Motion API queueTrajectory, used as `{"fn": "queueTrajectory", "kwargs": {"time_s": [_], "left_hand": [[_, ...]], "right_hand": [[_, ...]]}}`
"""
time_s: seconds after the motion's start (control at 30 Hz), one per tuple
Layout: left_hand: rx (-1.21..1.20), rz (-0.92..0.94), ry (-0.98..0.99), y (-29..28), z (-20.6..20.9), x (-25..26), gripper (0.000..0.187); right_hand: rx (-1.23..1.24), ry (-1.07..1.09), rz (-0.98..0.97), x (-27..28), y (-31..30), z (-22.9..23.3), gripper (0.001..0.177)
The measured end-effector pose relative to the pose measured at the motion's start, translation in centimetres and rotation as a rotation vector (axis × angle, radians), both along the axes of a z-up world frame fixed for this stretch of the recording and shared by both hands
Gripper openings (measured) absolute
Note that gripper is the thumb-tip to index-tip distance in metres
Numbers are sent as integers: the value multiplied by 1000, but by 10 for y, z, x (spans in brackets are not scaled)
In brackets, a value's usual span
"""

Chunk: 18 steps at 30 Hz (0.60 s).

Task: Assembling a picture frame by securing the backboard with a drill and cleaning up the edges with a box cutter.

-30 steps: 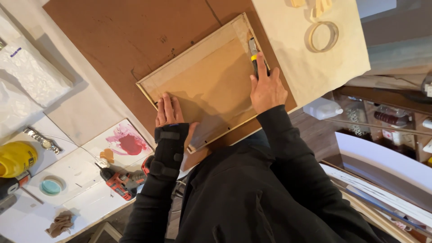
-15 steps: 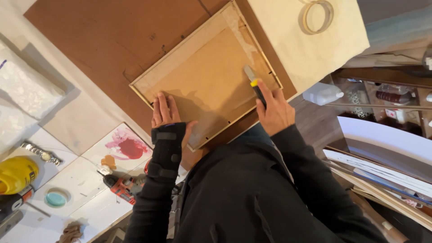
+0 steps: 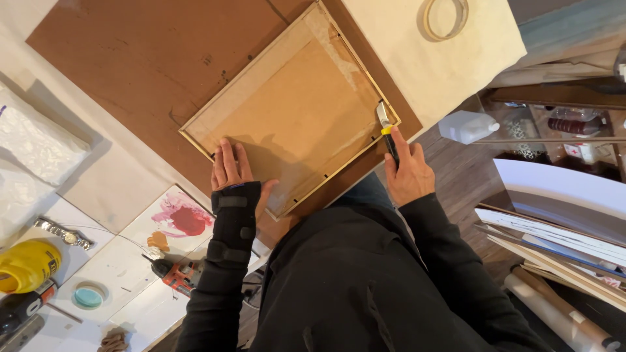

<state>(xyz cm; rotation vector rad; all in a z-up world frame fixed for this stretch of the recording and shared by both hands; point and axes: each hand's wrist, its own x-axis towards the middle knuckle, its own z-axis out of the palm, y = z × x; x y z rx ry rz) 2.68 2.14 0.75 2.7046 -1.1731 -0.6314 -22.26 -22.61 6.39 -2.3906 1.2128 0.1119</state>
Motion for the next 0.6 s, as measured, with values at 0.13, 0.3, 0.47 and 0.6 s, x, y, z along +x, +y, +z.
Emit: {"fn": "queueTrajectory", "kwargs": {"time_s": [0.13, 0.3, 0.47, 0.6], "left_hand": [[14, -8, 7, -1, 1, 0, 116], [26, -2, 7, -3, 5, 1, 116], [3, -3, 7, -3, 8, 0, 116], [-41, 27, 8, -1, 6, -2, 113]], "right_hand": [[7, -3, -16, 2, -5, -3, 59], [351, -270, -246, -8, -11, -23, 57], [1230, -622, -858, -21, -27, -14, 55], [1305, -639, -816, -48, -51, -14, 47]]}}
